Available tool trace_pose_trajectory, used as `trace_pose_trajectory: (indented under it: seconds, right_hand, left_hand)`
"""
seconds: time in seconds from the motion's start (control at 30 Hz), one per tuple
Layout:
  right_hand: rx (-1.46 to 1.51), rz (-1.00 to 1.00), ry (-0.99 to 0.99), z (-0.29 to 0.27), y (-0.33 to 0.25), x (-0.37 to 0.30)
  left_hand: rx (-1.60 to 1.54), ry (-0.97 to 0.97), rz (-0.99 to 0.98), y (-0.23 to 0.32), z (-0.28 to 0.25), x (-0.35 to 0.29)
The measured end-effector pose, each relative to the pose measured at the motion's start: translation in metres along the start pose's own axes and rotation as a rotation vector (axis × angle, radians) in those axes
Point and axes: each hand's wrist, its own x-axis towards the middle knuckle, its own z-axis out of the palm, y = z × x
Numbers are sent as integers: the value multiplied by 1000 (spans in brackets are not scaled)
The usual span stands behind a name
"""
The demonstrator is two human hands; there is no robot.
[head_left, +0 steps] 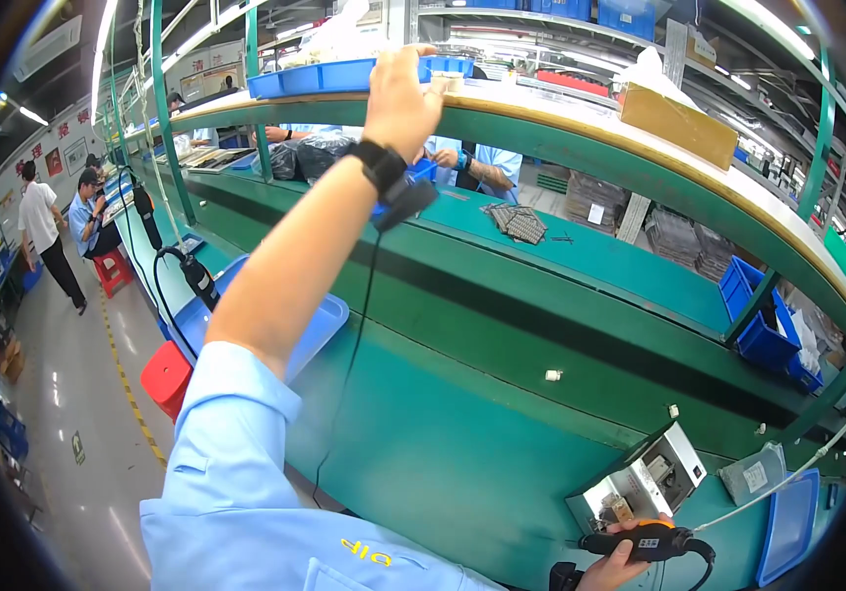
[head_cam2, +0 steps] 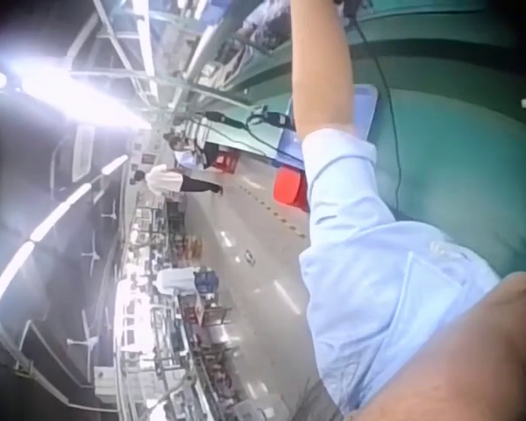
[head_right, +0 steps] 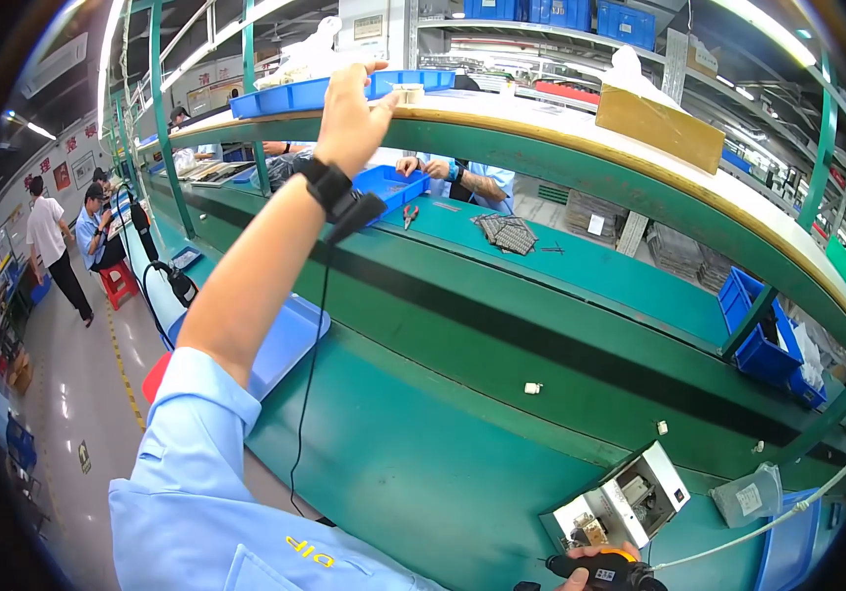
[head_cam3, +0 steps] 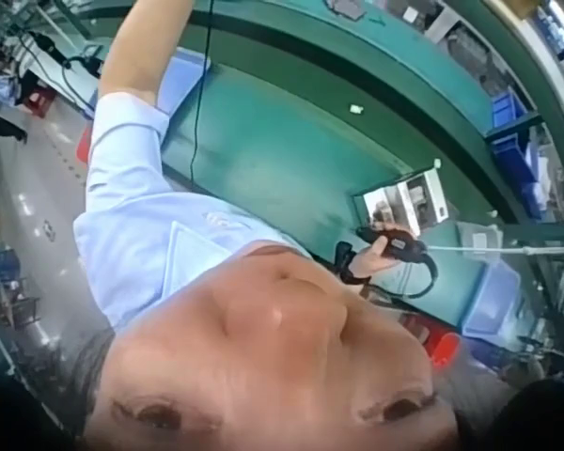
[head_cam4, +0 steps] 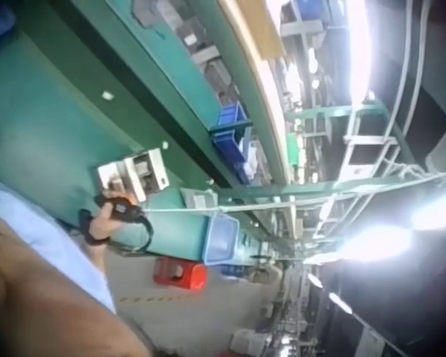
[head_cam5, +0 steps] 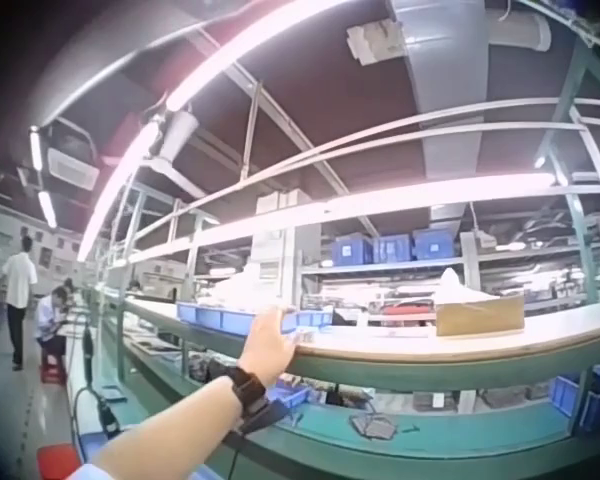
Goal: Assembling small electronic components by hand and using an electric screwdriver on a production line.
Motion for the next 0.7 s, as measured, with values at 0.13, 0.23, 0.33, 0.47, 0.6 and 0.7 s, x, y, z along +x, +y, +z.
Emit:
trace_pose_trajectory:
  seconds: [0.13,0.23,0.33,0.47,0.6,0.7]
  right_hand:
    - [-36,-18,30,-3,1,-4]
    - [-57,-27,57,-4,3,-9]
    - [-68,-23,80,-7,8,-14]
    - [-12,20,-5,-9,10,-17]
    - [2,2,3,-1,4,-18]
    - [8,-19,-9,1,6,-21]
  left_hand:
    - [23,-364,-128,-29,9,29]
    - [99,-561,-170,-38,14,42]
    - [26,-735,-264,-49,19,51]
    - [-2,-767,-295,-59,24,53]
    - [26,-561,-329,-40,19,43]
    - [-32,-293,-222,-16,0,25]
